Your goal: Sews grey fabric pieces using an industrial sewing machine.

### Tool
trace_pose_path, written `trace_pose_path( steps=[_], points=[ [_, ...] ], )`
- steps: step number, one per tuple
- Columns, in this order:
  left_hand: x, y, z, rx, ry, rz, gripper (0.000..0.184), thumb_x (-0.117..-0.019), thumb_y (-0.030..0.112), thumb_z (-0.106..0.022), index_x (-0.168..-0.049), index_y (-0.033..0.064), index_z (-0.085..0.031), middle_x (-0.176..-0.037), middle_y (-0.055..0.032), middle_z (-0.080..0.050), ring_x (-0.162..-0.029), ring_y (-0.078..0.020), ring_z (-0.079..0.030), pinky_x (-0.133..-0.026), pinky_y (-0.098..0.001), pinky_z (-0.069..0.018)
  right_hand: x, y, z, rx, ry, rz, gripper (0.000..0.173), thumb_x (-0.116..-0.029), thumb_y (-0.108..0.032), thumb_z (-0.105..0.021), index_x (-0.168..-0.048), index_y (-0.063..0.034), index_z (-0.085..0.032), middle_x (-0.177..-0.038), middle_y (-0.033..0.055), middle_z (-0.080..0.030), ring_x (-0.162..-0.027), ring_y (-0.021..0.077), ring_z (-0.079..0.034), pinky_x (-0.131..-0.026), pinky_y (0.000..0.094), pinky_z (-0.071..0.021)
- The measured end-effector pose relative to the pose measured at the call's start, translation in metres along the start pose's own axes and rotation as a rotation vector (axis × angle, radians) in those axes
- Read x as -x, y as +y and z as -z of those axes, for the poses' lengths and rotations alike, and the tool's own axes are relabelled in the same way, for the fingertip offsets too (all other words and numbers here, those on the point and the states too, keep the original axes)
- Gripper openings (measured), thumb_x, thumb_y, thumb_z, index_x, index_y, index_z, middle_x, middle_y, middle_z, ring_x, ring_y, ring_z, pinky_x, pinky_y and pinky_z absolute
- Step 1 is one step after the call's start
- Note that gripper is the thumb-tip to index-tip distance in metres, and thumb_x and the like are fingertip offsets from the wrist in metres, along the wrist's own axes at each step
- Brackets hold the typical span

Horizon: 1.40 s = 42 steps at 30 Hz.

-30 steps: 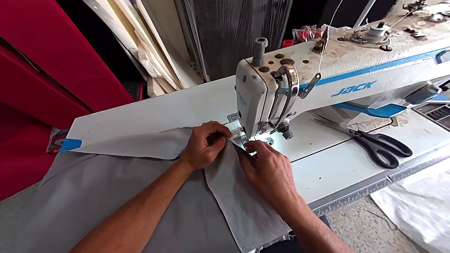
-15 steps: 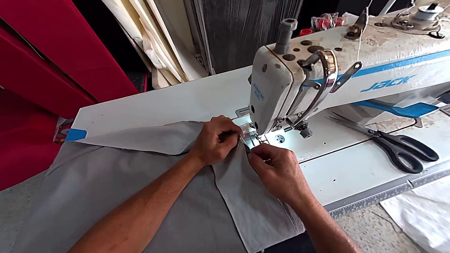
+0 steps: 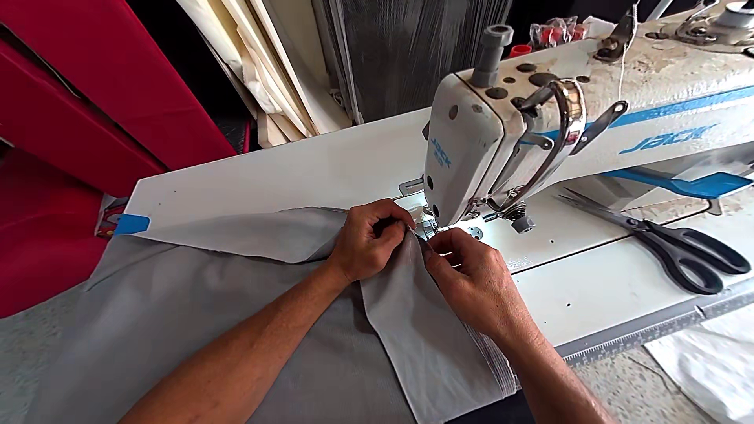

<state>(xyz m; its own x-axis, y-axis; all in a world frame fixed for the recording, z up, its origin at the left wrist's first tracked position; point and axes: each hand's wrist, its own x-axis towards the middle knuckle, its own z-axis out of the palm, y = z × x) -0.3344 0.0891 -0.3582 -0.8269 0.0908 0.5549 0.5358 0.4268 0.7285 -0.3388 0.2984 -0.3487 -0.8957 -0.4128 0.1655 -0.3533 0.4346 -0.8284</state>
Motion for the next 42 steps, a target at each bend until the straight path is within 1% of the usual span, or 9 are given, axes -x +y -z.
trace_pose_path(
  steps=[2, 6, 10, 15, 22, 26, 30, 35, 42],
  points=[
    [0.0, 0.001, 0.001, 0.005, -0.016, 0.016, 0.022, -0.0911, 0.001, -0.05, -0.094, 0.0005, -0.072, -0.081, -0.001, -0.066, -0.068, -0.002, -0.058, -0.06, -0.0172, -0.0482, 0.0, -0.001, -0.006, -0.016, 0.072, 0.045, 0.018, -0.0956, -0.031, -0.061, -0.107, -0.0201, -0.07, -0.086, -0.0122, -0.073, -0.065, -0.0003, -0.067, -0.054, 0.0225, -0.0566],
    [-0.001, -0.001, 0.004, 0.058, -0.064, 0.007, 0.022, -0.0896, 0.003, -0.052, -0.095, 0.0005, -0.073, -0.083, -0.0006, -0.065, -0.074, -0.0033, -0.06, -0.064, -0.0182, -0.0506, 0.001, 0.001, -0.015, -0.018, 0.191, 0.078, 0.016, -0.0975, -0.027, -0.062, -0.095, -0.022, -0.076, -0.071, -0.013, -0.069, -0.055, -0.0022, -0.06, -0.048, 0.0203, -0.0491],
    [-0.002, -0.004, 0.009, 0.108, -0.161, -0.032, 0.018, -0.0897, 0.01, -0.06, -0.097, -0.0005, -0.073, -0.086, -0.0008, -0.065, -0.077, -0.0037, -0.062, -0.067, -0.0183, -0.0529, 0.001, 0.001, -0.011, -0.097, 0.141, -0.012, 0.019, -0.0978, -0.027, -0.061, -0.089, -0.0233, -0.076, -0.065, -0.0129, -0.065, -0.052, -0.0009, -0.057, -0.046, 0.0215, -0.0452],
    [-0.005, -0.004, 0.01, 0.097, -0.174, -0.033, 0.015, -0.0931, 0.007, -0.064, -0.098, -0.0007, -0.076, -0.087, -0.0024, -0.069, -0.08, -0.0046, -0.066, -0.07, -0.0189, -0.056, 0.001, 0.003, -0.006, -0.18, 0.119, -0.043, 0.023, -0.0979, -0.023, -0.059, -0.081, -0.0209, -0.074, -0.059, -0.01, -0.059, -0.048, 0.0021, -0.052, -0.042, 0.022, -0.0387],
    [-0.005, 0.001, 0.004, 0.035, -0.18, 0.035, 0.014, -0.0983, 0.006, -0.058, -0.1, 0.0005, -0.07, -0.09, -0.0015, -0.066, -0.079, -0.0029, -0.062, -0.071, -0.0171, -0.0533, 0.003, 0.004, -0.005, -0.206, 0.077, -0.03, 0.018, -0.0967, -0.02, -0.058, -0.088, -0.0193, -0.074, -0.062, -0.0097, -0.062, -0.05, 0.0012, -0.055, -0.043, 0.0199, -0.0427],
    [-0.007, 0.005, 0.006, 0.035, -0.207, 0.059, 0.014, -0.1001, 0.006, -0.055, -0.1, 0.0006, -0.068, -0.091, -0.0018, -0.064, -0.08, -0.003, -0.06, -0.071, -0.017, -0.0517, 0.002, -0.001, -0.001, -0.22, 0.056, -0.119, 0.034, -0.103, -0.032, -0.048, -0.082, -0.0202, -0.071, -0.056, -0.0066, -0.054, -0.046, 0.0067, -0.049, -0.041, 0.026, -0.0358],
    [-0.009, 0.009, 0.008, 0.027, -0.229, 0.041, 0.014, -0.0998, 0.006, -0.056, -0.101, 0.0007, -0.069, -0.092, -0.002, -0.064, -0.082, -0.0035, -0.061, -0.072, -0.0176, -0.0527, 0.002, -0.003, -0.002, -0.132, 0.06, -0.093, 0.03, -0.0979, -0.049, -0.061, -0.088, -0.0249, -0.076, -0.062, -0.013, -0.063, -0.051, 0.0002, -0.055, -0.045, 0.0227, -0.0433],
    [-0.011, 0.012, 0.011, -0.007, -0.263, 0.038, 0.014, -0.1002, 0.007, -0.056, -0.101, 0.0018, -0.069, -0.093, -0.0014, -0.064, -0.082, -0.0034, -0.061, -0.072, -0.0173, -0.0525, 0.002, -0.002, -0.003, -0.116, 0.062, -0.092, 0.017, -0.0963, -0.03, -0.07, -0.083, -0.0219, -0.077, -0.061, -0.0108, -0.064, -0.049, 0.0006, -0.055, -0.043, 0.0225, -0.0427],
    [-0.011, 0.011, 0.013, -0.049, -0.328, 0.06, 0.018, -0.0976, 0.015, -0.061, -0.107, 0.0048, -0.073, -0.098, -0.0001, -0.069, -0.089, -0.0033, -0.065, -0.078, -0.0197, -0.0557, 0.007, -0.001, 0.0, 0.108, 0.051, -0.029, 0.019, -0.1002, -0.029, -0.062, -0.087, -0.0212, -0.074, -0.06, -0.0113, -0.059, -0.049, 0.0006, -0.052, -0.044, 0.0236, -0.0408]
  ],
)
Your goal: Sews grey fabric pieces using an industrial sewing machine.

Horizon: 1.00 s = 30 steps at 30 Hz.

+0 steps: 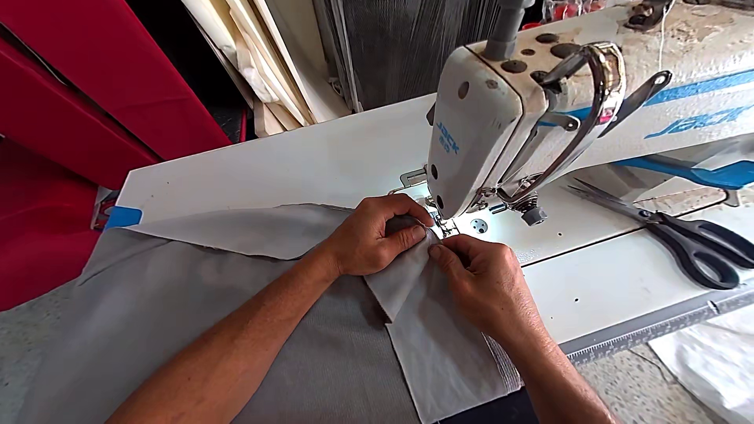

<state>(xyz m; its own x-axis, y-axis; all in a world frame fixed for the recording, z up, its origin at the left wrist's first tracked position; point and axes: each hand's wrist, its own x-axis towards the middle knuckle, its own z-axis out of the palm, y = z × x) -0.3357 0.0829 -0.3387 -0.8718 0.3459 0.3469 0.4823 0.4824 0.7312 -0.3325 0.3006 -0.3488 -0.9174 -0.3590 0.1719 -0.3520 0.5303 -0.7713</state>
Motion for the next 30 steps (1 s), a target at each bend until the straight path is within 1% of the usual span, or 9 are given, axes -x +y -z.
trace_pose_path(
  steps=[5, 9, 11, 14, 17, 20, 23, 26, 30],
  points=[
    [-0.001, -0.001, 0.001, 0.024, 0.004, -0.008, 0.015, -0.0962, 0.016, -0.063, -0.098, 0.0055, -0.074, -0.088, 0.002, -0.067, -0.079, -0.0006, -0.063, -0.068, -0.0168, -0.0517, 0.005, -0.002, -0.001, 0.02, 0.005, 0.021, 0.021, -0.099, -0.035, -0.058, -0.088, -0.0239, -0.072, -0.06, -0.0142, -0.057, -0.049, -0.0016, -0.051, -0.044, 0.0216, -0.0395],
    [-0.001, -0.002, 0.004, 0.054, -0.006, -0.006, 0.014, -0.0974, 0.013, -0.062, -0.099, 0.0045, -0.073, -0.088, 0.0014, -0.068, -0.078, -0.0003, -0.062, -0.067, -0.016, -0.0513, 0.017, -0.003, 0.0, 0.041, 0.044, 0.018, 0.028, -0.0914, -0.048, -0.063, -0.101, -0.0239, -0.073, -0.072, -0.0151, -0.066, -0.058, -0.0017, -0.061, -0.049, 0.0237, -0.0507],
    [-0.001, -0.002, 0.006, 0.058, -0.009, -0.011, 0.015, -0.0977, 0.013, -0.062, -0.1, 0.0037, -0.073, -0.088, 0.001, -0.067, -0.078, -0.0002, -0.062, -0.066, -0.0154, -0.051, 0.025, -0.003, 0.001, 0.1, 0.101, 0.028, 0.031, -0.0889, -0.05, -0.066, -0.103, -0.0239, -0.072, -0.076, -0.0149, -0.068, -0.061, -0.0017, -0.063, -0.051, 0.0246, -0.0525],
    [-0.002, 0.0, 0.007, 0.062, -0.018, -0.009, 0.014, -0.0981, 0.012, -0.061, -0.101, 0.0035, -0.072, -0.09, 0.0007, -0.068, -0.078, -0.0001, -0.063, -0.067, -0.0152, -0.0515, 0.034, 0.001, 0.002, 0.173, 0.172, 0.047, 0.029, -0.0882, -0.049, -0.067, -0.1, -0.0237, -0.073, -0.077, -0.0143, -0.068, -0.061, -0.0007, -0.062, -0.051, 0.0263, -0.0497],
    [-0.001, 0.0, 0.007, 0.062, -0.022, -0.012, 0.014, -0.0984, 0.012, -0.062, -0.1, 0.0037, -0.072, -0.09, 0.001, -0.068, -0.079, -0.0003, -0.063, -0.067, -0.0154, -0.0517, 0.035, 0.006, 0.003, 0.161, 0.143, 0.014, 0.026, -0.0885, -0.049, -0.067, -0.097, -0.0257, -0.074, -0.073, -0.0155, -0.067, -0.059, -0.0008, -0.061, -0.05, 0.0263, -0.0493],
    [-0.002, 0.001, 0.008, 0.066, -0.015, -0.002, 0.013, -0.0985, 0.012, -0.061, -0.1, 0.004, -0.072, -0.088, 0.0014, -0.068, -0.077, -0.0004, -0.062, -0.067, -0.0159, -0.0515, 0.035, 0.009, 0.002, 0.138, 0.134, 0.023, 0.025, -0.0907, -0.049, -0.065, -0.095, -0.0257, -0.074, -0.068, -0.0161, -0.063, -0.053, -0.0017, -0.056, -0.045, 0.0235, -0.0447],
    [-0.002, -0.001, 0.009, 0.076, 0.012, 0.009, 0.013, -0.0988, 0.011, -0.061, -0.1, 0.0039, -0.071, -0.086, 0.0019, -0.068, -0.076, -0.0001, -0.063, -0.067, -0.0158, -0.0521, 0.04, 0.012, -0.002, 0.128, 0.149, 0.054, 0.027, -0.0925, -0.05, -0.063, -0.085, -0.0257, -0.071, -0.059, -0.0168, -0.054, -0.047, -0.0029, -0.047, -0.042, 0.0218, -0.0364],
    [-0.003, -0.002, 0.011, 0.065, 0.022, 0.019, 0.013, -0.0987, 0.012, -0.061, -0.1, 0.0044, -0.071, -0.085, 0.0026, -0.069, -0.076, 0.0005, -0.064, -0.067, -0.0157, -0.0528, 0.046, 0.018, -0.006, 0.115, 0.167, 0.101, 0.034, -0.096, -0.049, -0.06, -0.073, -0.0241, -0.063, -0.054, -0.0158, -0.046, -0.045, -0.0033, -0.042, -0.041, 0.0204, -0.0319],
    [-0.005, 0.005, 0.014, 0.044, -0.021, 0.014, 0.014, -0.0987, 0.014, -0.062, -0.1, 0.0048, -0.073, -0.085, 0.0025, -0.067, -0.076, 0.0, -0.063, -0.067, -0.0157, -0.0522, 0.054, 0.021, 0.0, 0.077, 0.163, 0.131, 0.035, -0.0991, -0.043, -0.057, -0.071, -0.0241, -0.064, -0.056, -0.016, -0.047, -0.047, -0.0042, -0.042, -0.042, 0.019, -0.0316]
  ],
)
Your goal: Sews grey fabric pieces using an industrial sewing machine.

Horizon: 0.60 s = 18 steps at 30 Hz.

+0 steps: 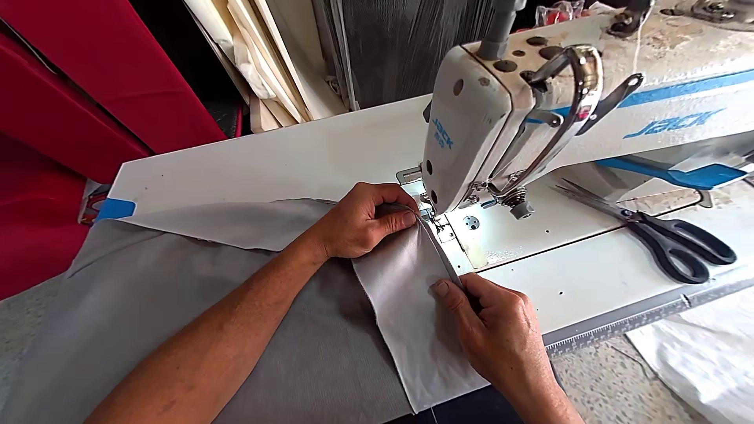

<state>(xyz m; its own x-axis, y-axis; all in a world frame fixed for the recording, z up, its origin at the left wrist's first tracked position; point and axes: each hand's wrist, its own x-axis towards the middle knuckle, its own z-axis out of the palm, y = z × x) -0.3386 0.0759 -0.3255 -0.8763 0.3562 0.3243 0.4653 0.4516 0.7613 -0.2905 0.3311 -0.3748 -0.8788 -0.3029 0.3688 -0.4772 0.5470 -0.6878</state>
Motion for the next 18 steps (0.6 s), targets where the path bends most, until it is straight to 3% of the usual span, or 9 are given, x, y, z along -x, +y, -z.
trace_pose_path(
  steps=[4, 6, 9, 12, 18],
  points=[
    [0.0, 0.024, 0.01, -0.027, -0.061, 0.008, 0.013, -0.0984, 0.015, -0.063, -0.098, 0.0061, -0.073, -0.08, 0.0039, -0.065, -0.071, 0.0005, -0.06, -0.062, -0.0151, -0.049, 0.003, -0.007, 0.01, 0.01, -0.012, 0.074, 0.039, -0.1023, -0.04, -0.051, -0.069, -0.0219, -0.061, -0.055, -0.0139, -0.045, -0.048, -0.0019, -0.042, -0.044, 0.0207, -0.0322],
    [0.009, 0.04, 0.019, -0.028, -0.041, 0.015, 0.013, -0.0986, 0.014, -0.063, -0.1, 0.0054, -0.073, -0.08, 0.0035, -0.067, -0.071, 0.0002, -0.062, -0.062, -0.0156, -0.0506, 0.005, -0.019, 0.013, -0.034, -0.016, 0.097, 0.037, -0.1033, -0.039, -0.049, -0.074, -0.0205, -0.063, -0.058, -0.0132, -0.049, -0.05, -0.0018, -0.046, -0.045, 0.0209, -0.0357],
    [0.027, 0.057, 0.032, -0.037, 0.022, 0.002, 0.012, -0.0986, 0.012, -0.063, -0.099, 0.0042, -0.072, -0.08, 0.0024, -0.069, -0.071, -0.0008, -0.064, -0.063, -0.0167, -0.053, 0.012, -0.037, 0.012, -0.102, -0.009, 0.094, 0.036, -0.0969, -0.052, -0.061, -0.088, -0.0183, -0.07, -0.065, -0.0125, -0.06, -0.055, -0.0022, -0.055, -0.048, 0.0213, -0.0456],
    [0.042, 0.067, 0.036, -0.061, 0.062, -0.02, 0.013, -0.0978, 0.014, -0.065, -0.099, 0.0048, -0.073, -0.082, 0.0025, -0.068, -0.073, -0.0013, -0.063, -0.063, -0.0169, -0.0526, 0.024, -0.045, 0.006, -0.095, 0.046, 0.1, 0.03, -0.0925, -0.045, -0.068, -0.08, -0.0178, -0.07, -0.062, -0.0122, -0.06, -0.051, -0.0035, -0.052, -0.045, 0.0185, -0.0429],
    [0.06, 0.077, 0.034, -0.101, 0.086, -0.089, 0.014, -0.0964, 0.015, -0.066, -0.097, 0.0052, -0.075, -0.085, 0.0029, -0.068, -0.077, 0.0001, -0.063, -0.067, -0.0159, -0.0519, 0.039, -0.058, 0.014, 0.094, 0.125, 0.279, 0.028, -0.0974, -0.033, -0.063, -0.079, -0.0138, -0.071, -0.062, -0.0064, -0.062, -0.051, 0.0003, -0.055, -0.044, 0.0203, -0.0418]
  ],
)
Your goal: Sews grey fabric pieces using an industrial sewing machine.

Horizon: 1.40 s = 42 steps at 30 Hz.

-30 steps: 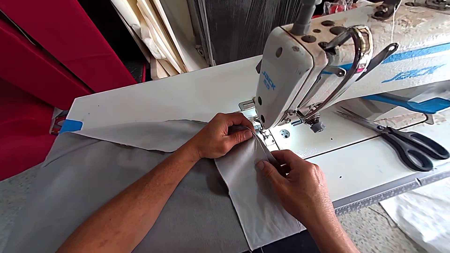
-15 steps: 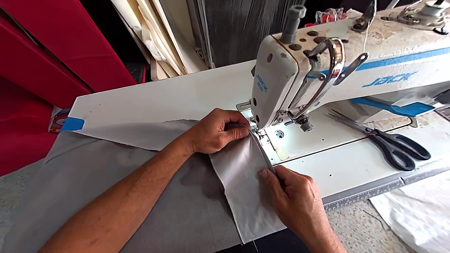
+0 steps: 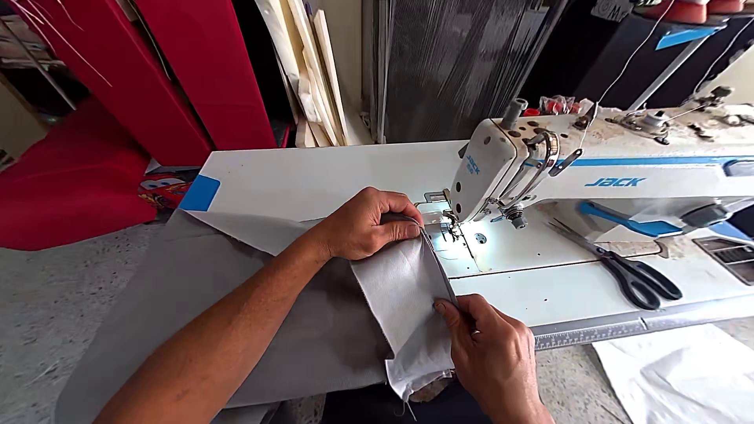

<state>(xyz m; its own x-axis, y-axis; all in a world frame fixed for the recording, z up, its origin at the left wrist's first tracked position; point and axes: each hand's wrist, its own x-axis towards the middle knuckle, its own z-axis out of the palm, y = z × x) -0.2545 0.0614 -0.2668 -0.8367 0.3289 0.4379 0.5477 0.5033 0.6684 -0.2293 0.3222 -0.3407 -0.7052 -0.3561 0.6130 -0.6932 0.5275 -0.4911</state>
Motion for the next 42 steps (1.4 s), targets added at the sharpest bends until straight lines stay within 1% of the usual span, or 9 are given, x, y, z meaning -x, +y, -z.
trace_pose_path(
  steps=[5, 8, 14, 22, 26, 31, 34, 37, 42],
  points=[
    [0.006, 0.003, -0.001, -0.004, -0.007, -0.016, 0.014, -0.0969, 0.016, -0.066, -0.096, 0.0062, -0.076, -0.086, 0.0026, -0.069, -0.08, -0.0008, -0.064, -0.07, -0.0175, -0.0529, 0.004, -0.001, 0.006, 0.003, -0.049, 0.036, 0.027, -0.0994, -0.03, -0.059, -0.08, -0.0136, -0.07, -0.061, -0.0065, -0.061, -0.051, 0.0012, -0.055, -0.045, 0.0208, -0.0421],
    [0.005, 0.003, -0.001, -0.005, -0.049, -0.009, 0.013, -0.0973, 0.015, -0.066, -0.096, 0.0068, -0.076, -0.086, 0.0024, -0.069, -0.081, -0.0014, -0.064, -0.07, -0.0181, -0.0529, 0.009, 0.003, 0.01, -0.193, -0.17, -0.138, 0.021, -0.0967, -0.032, -0.064, -0.085, -0.0168, -0.072, -0.065, -0.0112, -0.065, -0.053, -0.0037, -0.058, -0.046, 0.0171, -0.0476],
    [-0.01, -0.011, -0.011, -0.024, -0.251, 0.128, 0.013, -0.099, 0.014, -0.065, -0.097, 0.0068, -0.075, -0.089, -0.0008, -0.071, -0.082, -0.004, -0.066, -0.073, -0.0233, -0.0545, 0.017, 0.013, 0.018, -0.408, -0.323, -0.414, 0.012, -0.0919, -0.026, -0.071, -0.091, -0.0143, -0.073, -0.073, -0.0075, -0.071, -0.062, 0.0021, -0.067, -0.055, 0.0207, -0.0571],
    [-0.053, -0.068, -0.045, -0.049, -0.455, 0.277, 0.016, -0.1007, 0.016, -0.064, -0.098, 0.0047, -0.075, -0.085, -0.0044, -0.072, -0.08, -0.0086, -0.067, -0.076, -0.0314, -0.0539, 0.015, 0.038, 0.013, -0.4, -0.31, -0.667, 0.012, -0.0913, -0.024, -0.068, -0.093, -0.0131, -0.073, -0.072, -0.0063, -0.07, -0.062, 0.0037, -0.066, -0.057, 0.0234, -0.0559],
    [-0.063, -0.084, -0.074, -0.149, -0.353, 0.207, 0.019, -0.1004, 0.021, -0.065, -0.101, 0.006, -0.076, -0.095, -0.0073, -0.074, -0.093, -0.0166, -0.069, -0.087, -0.041, -0.0551, 0.009, 0.054, 0.02, -0.288, -0.248, -0.723, 0.012, -0.0908, -0.025, -0.067, -0.092, -0.0152, -0.074, -0.071, -0.0074, -0.07, -0.061, 0.003, -0.066, -0.055, 0.0247, -0.0555],
    [-0.048, -0.092, -0.102, -0.416, 0.013, -0.013, 0.02, -0.0941, 0.026, -0.071, -0.102, 0.0079, -0.071, -0.105, -0.0072, -0.068, -0.105, -0.0209, -0.065, -0.093, -0.0394, -0.0546, 0.0, 0.063, 0.029, -0.068, -0.302, -0.722, 0.012, -0.0903, -0.029, -0.067, -0.092, -0.0198, -0.075, -0.072, -0.0097, -0.07, -0.063, 0.0031, -0.066, -0.057, 0.0299, -0.0548],
    [-0.045, -0.094, -0.104, -0.548, 0.082, -0.159, 0.017, -0.096, 0.026, -0.065, -0.09, 0.0104, -0.07, -0.097, -0.0063, -0.068, -0.097, -0.0222, -0.064, -0.083, -0.0379, -0.0521, -0.003, 0.061, 0.03, -0.04, -0.331, -0.722, 0.011, -0.0907, -0.028, -0.067, -0.092, -0.0199, -0.075, -0.072, -0.0098, -0.07, -0.062, 0.0031, -0.065, -0.057, 0.0297, -0.0542],
    [-0.043, -0.092, -0.106, -0.588, 0.039, -0.223, 0.02, -0.1008, 0.019, -0.058, -0.092, 0.0096, -0.073, -0.092, -0.0051, -0.069, -0.088, -0.0199, -0.067, -0.075, -0.0345, -0.0562, -0.003, 0.061, 0.03, -0.035, -0.332, -0.715, 0.011, -0.0907, -0.028, -0.068, -0.092, -0.0196, -0.075, -0.072, -0.01, -0.071, -0.062, 0.0029, -0.066, -0.056, 0.0295, -0.0541],
    [-0.04, -0.066, -0.118, -0.734, -0.021, -0.047, 0.016, -0.0985, 0.008, -0.058, -0.098, 0.0069, -0.074, -0.088, -0.0082, -0.068, -0.079, -0.0242, -0.07, -0.063, -0.0377, -0.0573, 0.0, 0.058, 0.028, -0.024, -0.292, -0.672, 0.019, -0.0901, -0.027, -0.068, -0.105, -0.0166, -0.072, -0.072, -0.0092, -0.071, -0.058, 0.0053, -0.065, -0.052, 0.0306, -0.0534]
  ],
)
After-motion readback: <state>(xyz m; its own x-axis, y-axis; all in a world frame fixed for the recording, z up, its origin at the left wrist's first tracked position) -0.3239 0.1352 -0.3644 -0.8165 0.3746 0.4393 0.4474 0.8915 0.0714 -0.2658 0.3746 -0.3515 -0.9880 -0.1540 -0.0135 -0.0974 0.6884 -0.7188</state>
